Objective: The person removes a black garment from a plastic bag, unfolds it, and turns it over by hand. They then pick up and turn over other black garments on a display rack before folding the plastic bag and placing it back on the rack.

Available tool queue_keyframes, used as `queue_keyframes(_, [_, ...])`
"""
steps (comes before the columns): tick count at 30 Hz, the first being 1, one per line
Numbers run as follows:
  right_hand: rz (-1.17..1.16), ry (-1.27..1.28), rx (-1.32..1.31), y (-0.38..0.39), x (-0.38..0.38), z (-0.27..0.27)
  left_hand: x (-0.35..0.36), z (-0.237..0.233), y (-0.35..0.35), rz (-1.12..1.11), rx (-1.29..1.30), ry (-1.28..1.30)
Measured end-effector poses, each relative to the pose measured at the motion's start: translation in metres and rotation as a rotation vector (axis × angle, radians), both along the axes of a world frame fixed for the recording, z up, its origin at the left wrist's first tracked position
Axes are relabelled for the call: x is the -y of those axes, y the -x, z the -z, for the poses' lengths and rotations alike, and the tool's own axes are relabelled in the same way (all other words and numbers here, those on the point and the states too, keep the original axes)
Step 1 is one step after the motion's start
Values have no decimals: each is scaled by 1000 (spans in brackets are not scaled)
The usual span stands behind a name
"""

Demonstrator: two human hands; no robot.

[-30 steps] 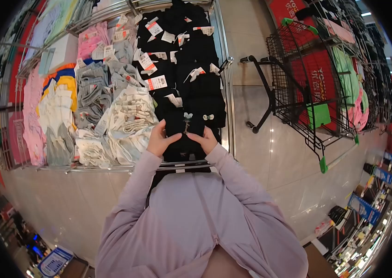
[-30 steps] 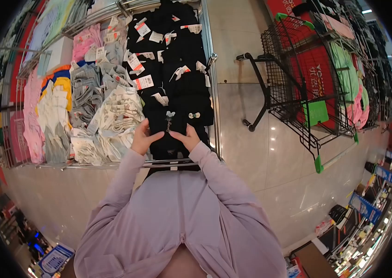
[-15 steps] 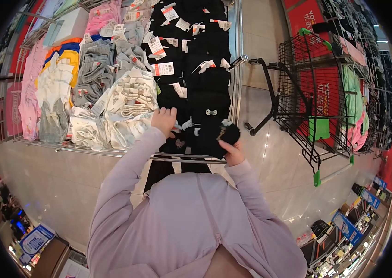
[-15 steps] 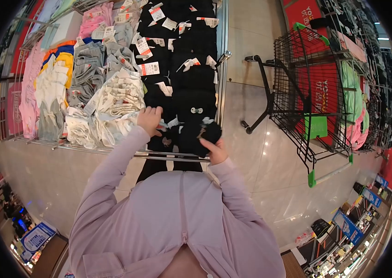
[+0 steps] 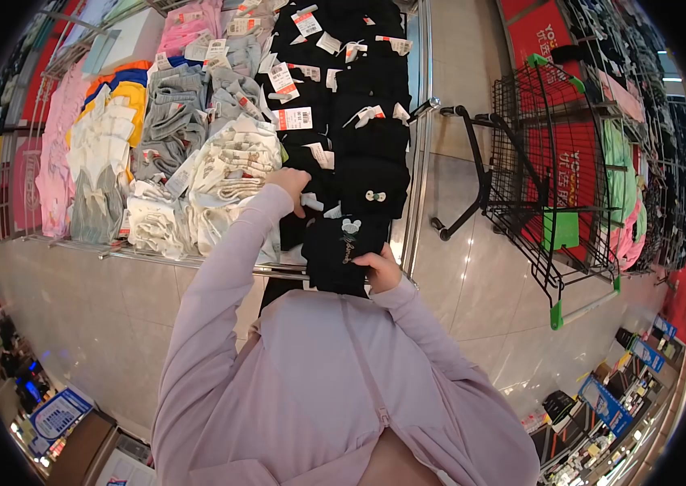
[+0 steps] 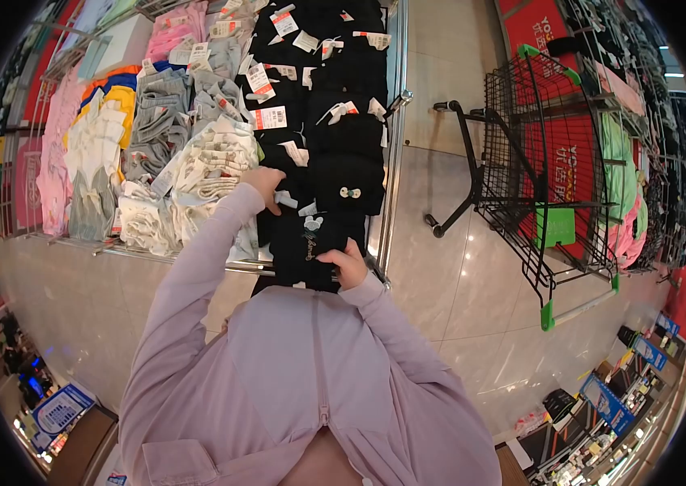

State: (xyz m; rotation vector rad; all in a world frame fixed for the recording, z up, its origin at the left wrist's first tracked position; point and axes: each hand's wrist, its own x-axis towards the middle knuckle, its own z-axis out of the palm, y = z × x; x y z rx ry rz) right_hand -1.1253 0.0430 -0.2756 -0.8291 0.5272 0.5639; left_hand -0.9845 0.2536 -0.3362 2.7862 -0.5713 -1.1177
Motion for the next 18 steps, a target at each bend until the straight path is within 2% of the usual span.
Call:
queue_keyframes(3, [139, 155, 30, -4, 19, -10, -4, -11, 7, -3, 196, 41])
queue_keyframes(5, [286, 118, 157, -16, 40, -37, -5, -29, 22, -6, 369, 71])
queue_keyframes(8, [479, 199, 217, -21, 81, -59, -11, -42, 48, -59, 649, 507])
queue_keyframes(11, [494, 217, 254, -24, 99, -61, -2, 5, 74, 390, 651, 757])
queue_keyframes(14, [524, 263, 233, -20, 93, -44, 43, 1, 82, 60, 533, 743])
queue_keyframes(17, [437, 233, 183, -13, 80, -39, 74, -4, 61, 175, 198, 325])
queue_keyframes(18, [422, 202, 171, -14, 73, -44, 83, 3, 54, 273, 76, 231])
